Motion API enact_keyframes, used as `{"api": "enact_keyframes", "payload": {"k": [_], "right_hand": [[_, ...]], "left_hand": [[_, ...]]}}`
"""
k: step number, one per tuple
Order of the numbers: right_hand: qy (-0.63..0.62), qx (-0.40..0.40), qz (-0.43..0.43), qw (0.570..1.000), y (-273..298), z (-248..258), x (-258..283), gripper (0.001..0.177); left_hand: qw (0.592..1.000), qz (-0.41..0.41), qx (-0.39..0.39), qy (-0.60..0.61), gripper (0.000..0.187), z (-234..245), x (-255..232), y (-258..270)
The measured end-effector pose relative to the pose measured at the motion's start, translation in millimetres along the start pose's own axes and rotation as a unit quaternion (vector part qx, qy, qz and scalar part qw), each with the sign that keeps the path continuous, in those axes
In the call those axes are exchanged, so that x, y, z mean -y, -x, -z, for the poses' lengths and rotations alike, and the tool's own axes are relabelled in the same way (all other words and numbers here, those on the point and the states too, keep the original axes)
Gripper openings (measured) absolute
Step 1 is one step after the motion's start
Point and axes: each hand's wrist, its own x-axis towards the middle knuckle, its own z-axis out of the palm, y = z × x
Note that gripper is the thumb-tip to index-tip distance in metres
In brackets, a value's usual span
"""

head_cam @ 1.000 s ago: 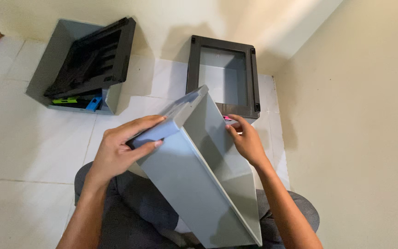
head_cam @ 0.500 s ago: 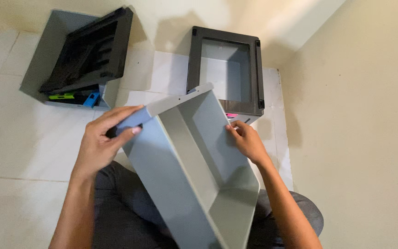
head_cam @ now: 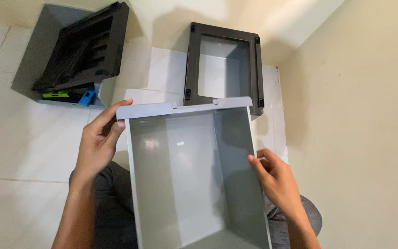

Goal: The person sits on the floor and assembles a gray plastic storage box by attaching a black frame and inserting black plastic strips into the box edges. They then place the lid on the box and secure it with a pink latch.

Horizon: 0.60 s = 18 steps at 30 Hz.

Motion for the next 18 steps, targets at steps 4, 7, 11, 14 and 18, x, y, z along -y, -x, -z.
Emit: {"api": "enact_keyframes", "payload": {"k": [4,7,11,14,18], "right_hand": [[0.089,0.023,-0.003,0.996,13,-1,-13,0.046],[0.151,0.037,-0.028,0.987,11,-8,-24,0.052],[0.104,0.012,0.02,0.994,5,-17,-30,0.045],[0.055,-0.005,0.053,0.997,-1,-23,-29,0.045],[0.037,-0.036,0.039,0.998,-13,-31,-16,0.043]], "left_hand": [[0.999,0.024,0.033,0.012,0.036,-2,25,7],[0.994,0.097,0.048,0.0,0.035,-7,45,19],[0.984,0.118,0.075,0.107,0.041,-5,68,26],[0.971,0.097,0.1,0.196,0.057,-1,78,29],[0.977,0.151,0.072,0.135,0.068,-10,80,28]]}}
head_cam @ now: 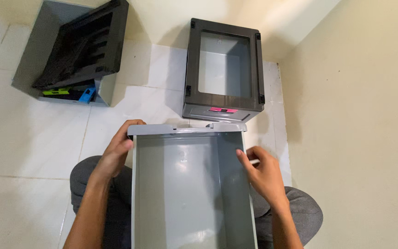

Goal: The person sits on the floor and assembles a gray plastic storage box by attaching a black frame and inserting black plastic strips into the box edges. They then place the lid on the box and secure it with a pink latch.

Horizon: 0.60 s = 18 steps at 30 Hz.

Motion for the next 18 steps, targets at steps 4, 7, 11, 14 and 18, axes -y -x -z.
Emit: {"api": "enact_keyframes", "payload": {"k": [4,7,11,14,18], "right_hand": [[0.117,-0.155,0.141,0.971,-3,-8,19,0.035],[0.191,-0.248,0.228,0.922,1,-7,37,0.037],[0.162,-0.213,0.341,0.901,5,2,64,0.047],[0.127,-0.096,0.438,0.885,1,0,84,0.053],[0.097,0.019,0.494,0.864,-6,-21,103,0.053]], "left_hand": [[0.999,-0.032,0.004,-0.009,0.063,-16,-9,5],[0.997,-0.076,0.008,0.01,0.059,-32,-18,11],[0.994,-0.111,-0.007,-0.004,0.056,-52,-29,16],[0.992,-0.121,-0.013,-0.032,0.057,-65,-37,18],[0.983,-0.161,-0.019,-0.083,0.056,-75,-49,22]]}}
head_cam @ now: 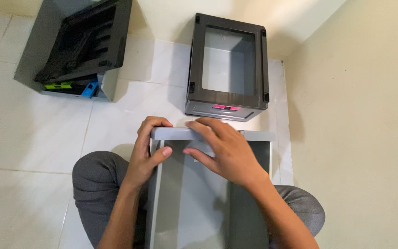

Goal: The person sits on the floor and assembles a gray plastic storage box by attaching a black frame and inserting black plastic strips into the box edges. They then place the lid on the box and secure it with a pink latch.

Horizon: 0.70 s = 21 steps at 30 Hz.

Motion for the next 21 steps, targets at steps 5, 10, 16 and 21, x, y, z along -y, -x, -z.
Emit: {"api": "enact_keyframes", "payload": {"k": [5,10,16,21], "right_hand": [[0.032,-0.007,0.023,0.999,-6,-25,-1,0.048],[0.086,-0.049,0.042,0.994,1,-43,-7,0.042],[0.127,-0.087,0.039,0.987,4,-54,-11,0.043],[0.113,-0.074,0.015,0.991,3,-57,-17,0.04]], "left_hand": [[0.999,-0.013,-0.025,-0.017,0.053,-4,-5,3],[0.999,-0.019,-0.035,-0.021,0.05,-8,-3,7],[0.999,-0.035,-0.026,-0.007,0.05,-11,-5,6],[0.999,-0.028,-0.017,-0.005,0.057,-15,-4,5]]}}
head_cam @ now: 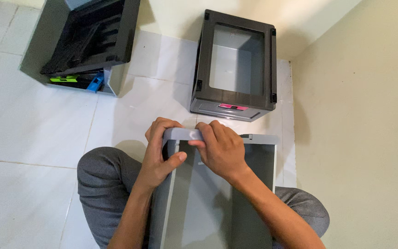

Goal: The person sits on the floor and assembles a gray plastic storage box by attaching a black frame and inserting black plastic strips into the box edges. They then place the lid on the box and secure it with a pink latch.

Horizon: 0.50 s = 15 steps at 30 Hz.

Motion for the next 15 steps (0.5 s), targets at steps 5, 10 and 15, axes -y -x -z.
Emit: {"api": "enact_keyframes", "payload": {"k": [5,10,15], "right_hand": [[0.007,-0.013,-0.007,1.0,0,1,2,0.037],[-0.004,-0.002,-0.024,1.0,-3,5,4,0.037],[-0.014,0.023,-0.051,0.998,-9,14,7,0.036]], "left_hand": [[1.0,0.004,0.01,-0.001,0.06,1,-4,0],[1.0,0.002,0.016,-0.018,0.065,2,-5,-1],[0.999,-0.005,0.045,-0.024,0.08,11,-9,-1]]}}
